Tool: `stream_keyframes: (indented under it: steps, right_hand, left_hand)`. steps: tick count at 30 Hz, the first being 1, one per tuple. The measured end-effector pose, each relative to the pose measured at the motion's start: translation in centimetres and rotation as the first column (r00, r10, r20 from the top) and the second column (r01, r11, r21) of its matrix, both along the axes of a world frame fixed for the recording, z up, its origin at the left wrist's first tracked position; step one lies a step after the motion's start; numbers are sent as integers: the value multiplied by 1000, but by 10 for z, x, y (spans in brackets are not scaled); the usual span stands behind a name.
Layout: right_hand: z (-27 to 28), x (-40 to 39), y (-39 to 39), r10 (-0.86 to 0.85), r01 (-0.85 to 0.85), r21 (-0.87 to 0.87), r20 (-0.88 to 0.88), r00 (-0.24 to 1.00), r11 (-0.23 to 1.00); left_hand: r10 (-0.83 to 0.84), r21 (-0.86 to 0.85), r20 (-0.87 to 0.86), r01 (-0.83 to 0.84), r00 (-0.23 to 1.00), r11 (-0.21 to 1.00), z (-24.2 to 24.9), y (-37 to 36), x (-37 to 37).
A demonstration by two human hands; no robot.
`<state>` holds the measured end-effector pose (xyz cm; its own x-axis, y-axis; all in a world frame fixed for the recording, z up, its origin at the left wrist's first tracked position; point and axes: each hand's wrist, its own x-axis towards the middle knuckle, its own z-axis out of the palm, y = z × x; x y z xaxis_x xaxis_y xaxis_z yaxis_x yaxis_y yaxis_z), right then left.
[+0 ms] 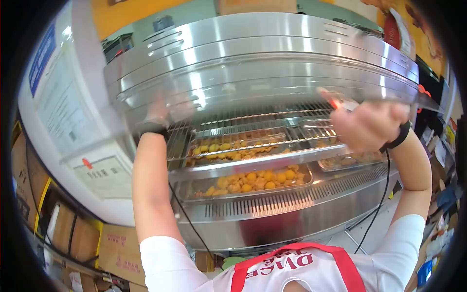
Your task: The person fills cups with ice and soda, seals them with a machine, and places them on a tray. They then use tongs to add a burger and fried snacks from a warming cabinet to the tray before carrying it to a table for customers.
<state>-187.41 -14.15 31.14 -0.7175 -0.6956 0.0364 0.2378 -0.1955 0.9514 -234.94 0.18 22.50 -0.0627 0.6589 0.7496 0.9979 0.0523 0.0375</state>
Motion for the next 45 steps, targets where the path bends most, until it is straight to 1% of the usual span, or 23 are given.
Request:
stream_keyframes:
  steps: [4, 9, 10, 12, 13, 14, 15, 19, 21, 24, 27, 29, 30, 31, 32, 33, 34, 35, 37, 39, 42, 44, 45]
  right_hand:
    - [-3, 14, -13, -329, 340, 59, 446, 832, 939]
    - [-27, 24, -16, -361, 503, -154, 525, 771, 850]
    - [-28, 25, -17, -358, 499, -159, 519, 776, 852]
    - [-30, 26, -20, -362, 502, -164, 511, 780, 849]
    - [-32, 26, -20, -339, 487, -212, 488, 804, 847]
    - [-35, 26, -20, -319, 468, -255, 462, 828, 846]
    - [-36, 25, -20, -297, 447, -297, 434, 850, 844]
    - [-59, 21, -9, -234, 382, -289, 437, 868, 878]
    - [-61, 22, -6, -264, 411, -255, 461, 847, 875]
    - [-59, 20, -3, -259, 407, -229, 485, 835, 884]
    - [-57, 14, 4, -236, 348, -152, 485, 842, 925]
    - [-59, 8, 8, -256, 421, -212, 534, 806, 882]
    - [-71, 10, 16, -118, 444, -588, 508, 853, 676]
    - [-78, 10, 24, -107, 439, -591, 511, 853, 677]
    - [-83, 8, 33, -39, 350, -928, 348, 937, 129]
    - [-85, 6, 39, -92, 109, -875, 171, 981, -471]
    - [-57, 1, 38, -138, 386, -912, 368, 920, 140]
    - [-51, -1, 32, -131, 383, -913, 367, 921, 139]
    - [-46, -5, 26, -266, 377, -925, 353, 897, 41]
    - [-57, -5, 28, -260, 326, -942, 334, 906, -75]
    - [-64, -1, 32, -278, 260, -928, 333, 901, -267]
    - [-62, -1, 29, -287, 256, -903, 361, 887, -344]
    - [-59, -2, 22, -314, 68, -867, 251, 916, -494]
  left_hand:
    - [-251, -4, 428, 279, 868, 960, -6, 48, -15]
    - [-398, 117, 761, 495, 512, 861, -14, 66, -9]
    - [-408, 117, 758, 510, 509, 852, -17, 75, -14]
    - [-351, -71, 471, 432, 809, 899, -24, 89, -19]
    - [-360, -69, 468, 439, 807, 896, -17, 76, -1]
    - [-165, -226, 103, 184, 981, 956, -10, 61, 17]
    - [38, -266, -297, -121, 954, 956, -3, 49, 31]
    - [-62, -193, -63, 49, 996, 980, -14, 89, -3]
    - [21, -201, 267, 34, 963, 979, 2, 64, 20]
    - [-224, -247, 370, 328, 902, 912, -5, 68, 12]
    - [-234, -231, 570, 427, 788, 874, 1, 39, 38]
    - [-234, -210, 445, 354, 864, 911, 1, 40, 36]
    - [-231, -174, 308, 294, 923, 940, -1, 39, 34]
    - [-220, -180, 312, 285, 924, 942, 2, 24, 45]
    - [-239, -142, 221, 274, 945, 951, 11, 0, 67]
    - [-253, -105, 127, 267, 959, 958, 17, -16, 78]
    - [-245, -109, 127, 259, 961, 960, 18, -17, 77]
    - [-271, -145, 237, 309, 933, 940, 21, -16, 75]
    - [-277, -180, 353, 355, 894, 917, 27, -24, 81]
    - [-291, -237, -85, 264, 953, 935, 34, -38, 90]
    - [-234, 23, 52, 234, 971, 972, -3, 30, 10]
    - [-312, -44, 111, 318, 944, 947, -2, 38, 0]
    - [-389, -97, 171, 408, 905, 908, 6, 27, 11]
